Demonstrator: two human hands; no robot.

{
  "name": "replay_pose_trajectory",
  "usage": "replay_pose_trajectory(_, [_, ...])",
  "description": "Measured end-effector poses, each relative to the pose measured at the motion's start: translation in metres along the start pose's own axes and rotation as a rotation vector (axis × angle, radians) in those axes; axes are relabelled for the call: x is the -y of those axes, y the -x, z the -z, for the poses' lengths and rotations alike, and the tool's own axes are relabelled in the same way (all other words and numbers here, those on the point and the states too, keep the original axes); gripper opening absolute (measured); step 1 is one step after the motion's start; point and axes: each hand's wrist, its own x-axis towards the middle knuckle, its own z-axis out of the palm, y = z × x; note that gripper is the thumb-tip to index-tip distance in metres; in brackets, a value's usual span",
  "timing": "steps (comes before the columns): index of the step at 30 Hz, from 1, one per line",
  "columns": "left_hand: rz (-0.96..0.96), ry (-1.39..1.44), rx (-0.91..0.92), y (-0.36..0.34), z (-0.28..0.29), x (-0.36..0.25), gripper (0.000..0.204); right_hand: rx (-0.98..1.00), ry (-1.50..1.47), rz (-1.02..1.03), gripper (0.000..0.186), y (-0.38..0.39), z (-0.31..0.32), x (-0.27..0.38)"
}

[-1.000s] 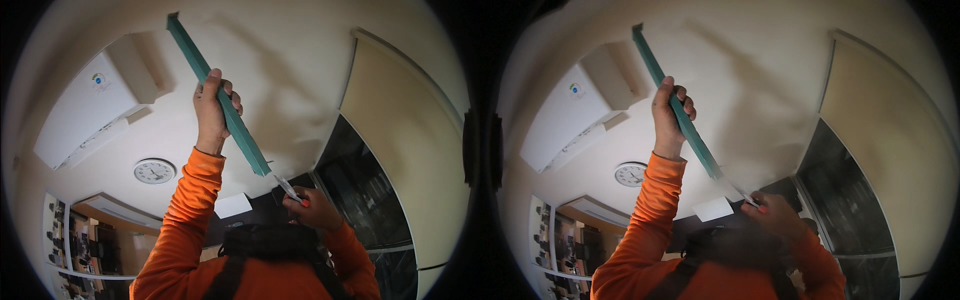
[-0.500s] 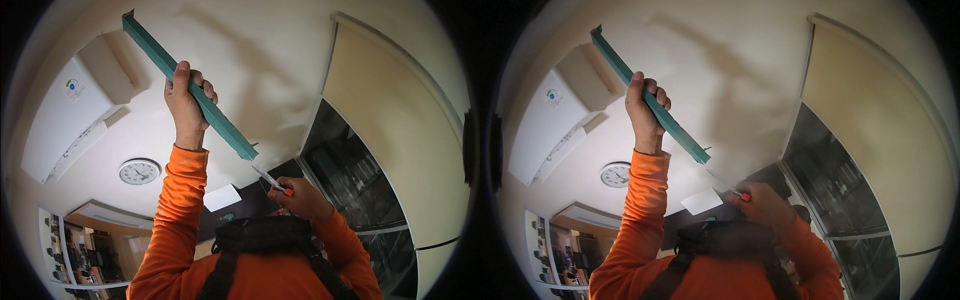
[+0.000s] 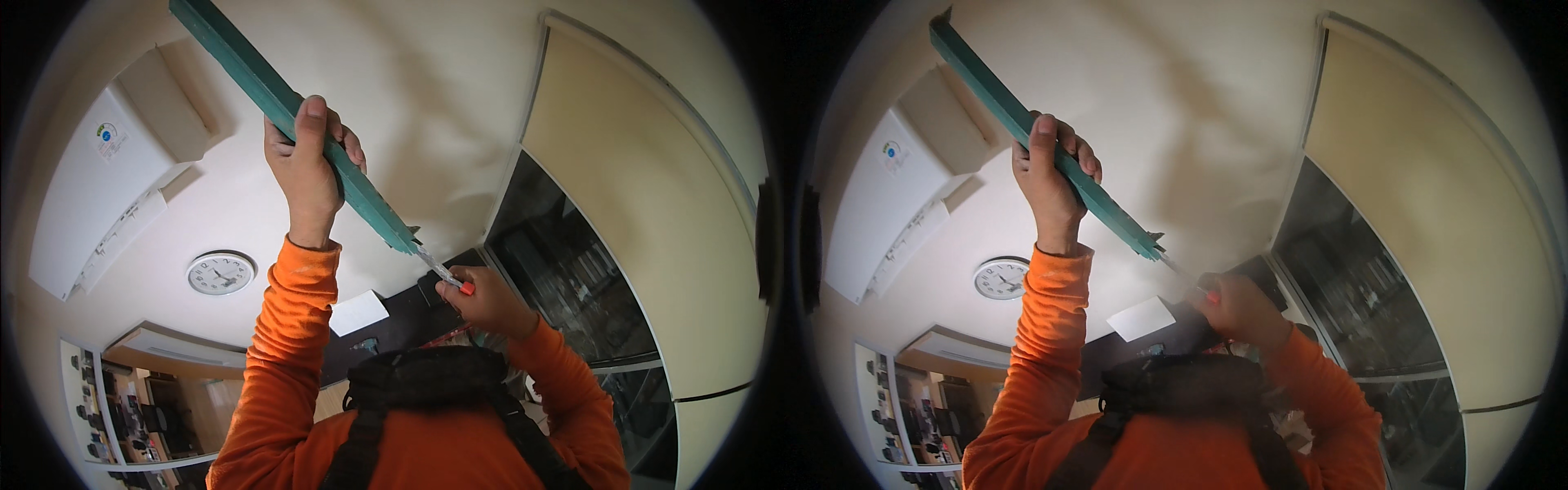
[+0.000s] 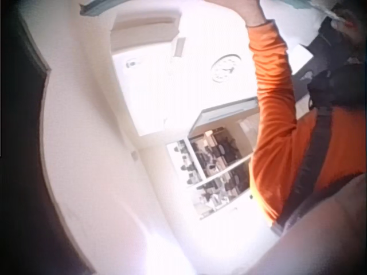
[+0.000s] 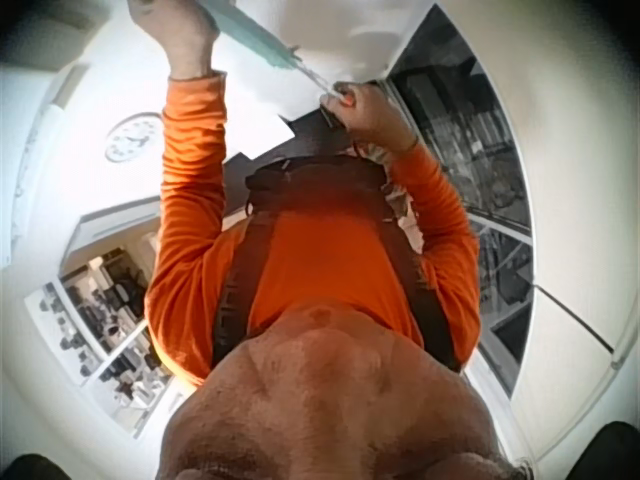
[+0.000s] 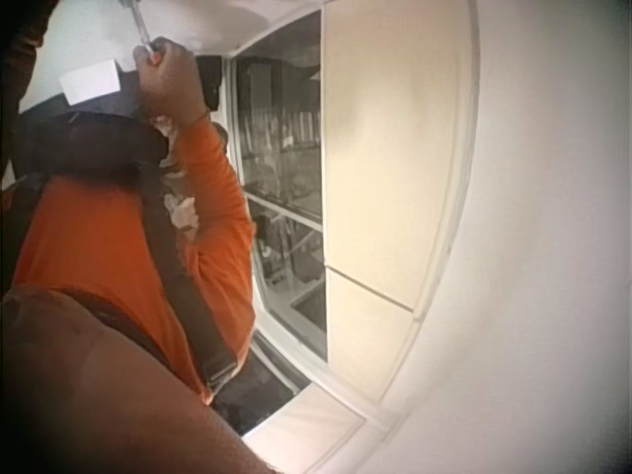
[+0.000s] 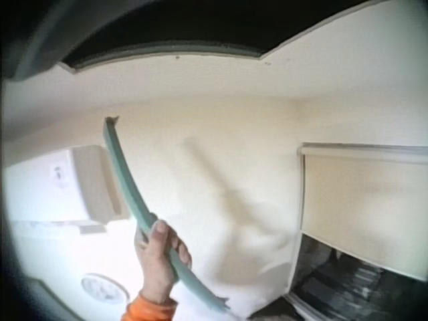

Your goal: The person uses tin snips to cut and trim a green metal trim piece. They repeatedly position the trim against the ceiling and cut sections to fit the opening, then place the trimmed piece into the ceiling gap.

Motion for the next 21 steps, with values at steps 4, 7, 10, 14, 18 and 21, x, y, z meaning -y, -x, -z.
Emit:
replay_pose_trajectory(4, [-0.108, -0.083, 0.207, 0.025, 0.0, 0.011, 0.035, 0.178, 0.11, -0.112, 0.035, -0.014, 0.013, 0.001])
replay_pose_trajectory(7, [-0.282, -0.421, 0.437, 0.045, -0.002, 0.031, 0.044, 0.319, 0.128, -0.116, 0.035, -0.025, 0.016, -0.018])
replay_pose_trajectory(10, [-0.23, -0.551, 0.728, 0.062, -0.01, 0.026, 0.04, 0.505, 0.055, -0.227, 0.034, -0.042, 0.028, -0.029])
replay_pose_trajectory(14, [-0.499, -0.609, 1.002, 0.076, -0.011, 0.032, 0.037, 0.661, -0.421, -0.534, 0.033, -0.063, 0.038, -0.051])
replay_pose_trajectory(18, [-0.074, -0.55, 0.658, 0.078, -0.006, 0.025, 0.037, 0.625, 0.613, -0.018, 0.031, -0.049, 0.03, -0.029])
replay_pose_trajectory(21, [0.272, -0.149, 0.292, 0.081, 0.014, 0.046, 0.037, 0.264, 0.558, 0.078, 0.027, -0.003, 0.029, -0.043])
